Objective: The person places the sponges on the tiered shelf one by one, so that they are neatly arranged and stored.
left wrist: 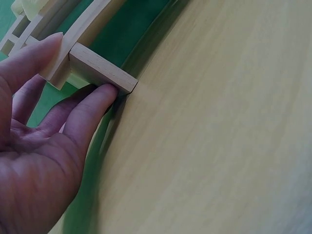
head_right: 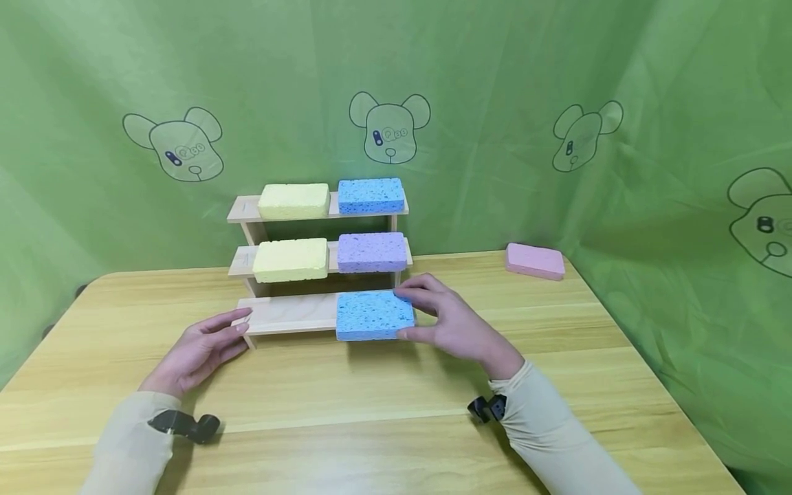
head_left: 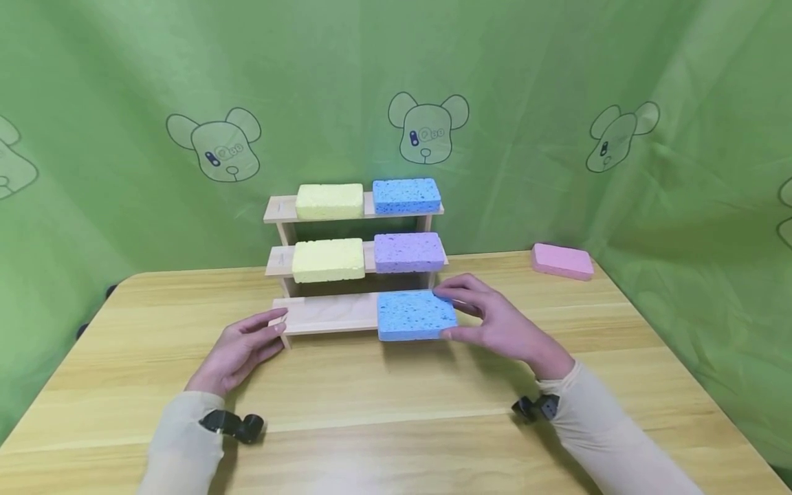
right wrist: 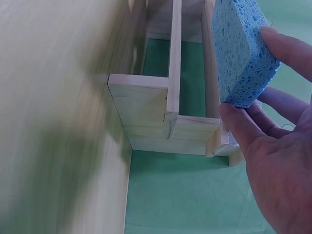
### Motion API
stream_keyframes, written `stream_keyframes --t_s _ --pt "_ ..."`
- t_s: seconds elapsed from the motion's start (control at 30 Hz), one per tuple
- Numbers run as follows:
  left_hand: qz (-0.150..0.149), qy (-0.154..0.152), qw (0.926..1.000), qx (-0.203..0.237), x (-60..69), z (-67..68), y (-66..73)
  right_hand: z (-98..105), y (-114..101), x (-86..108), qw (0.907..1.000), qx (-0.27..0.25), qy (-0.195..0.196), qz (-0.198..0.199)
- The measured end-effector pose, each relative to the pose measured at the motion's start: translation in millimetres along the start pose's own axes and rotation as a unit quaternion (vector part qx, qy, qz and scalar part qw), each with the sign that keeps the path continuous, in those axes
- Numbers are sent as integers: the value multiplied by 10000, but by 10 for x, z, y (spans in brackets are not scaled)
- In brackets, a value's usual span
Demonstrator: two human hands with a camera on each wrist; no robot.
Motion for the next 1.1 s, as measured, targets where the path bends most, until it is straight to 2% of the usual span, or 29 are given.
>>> stream_keyframes --t_s 0.43,0.87,1.1 --pt "45 -46 9999 -94 14 -9 12 -62 19 -36 10000 -75 9 -4" --pt "23 -45 10000 -26 17 0 1 -209 -22 -190 9985 544 -22 -77" --pt "27 -38 10000 -1 17 -1 5 -307 1 -246 9992 381 -48 -64"
Point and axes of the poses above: each hand's wrist, its own x-axis away from the middle knuckle, its own z-axis out of the back of the hand, y = z × x, the point moved 7 cm from there along -x, towards the middle knuckle, and after that the axes turned 8 degrees about -y, right-handed, at the moved point
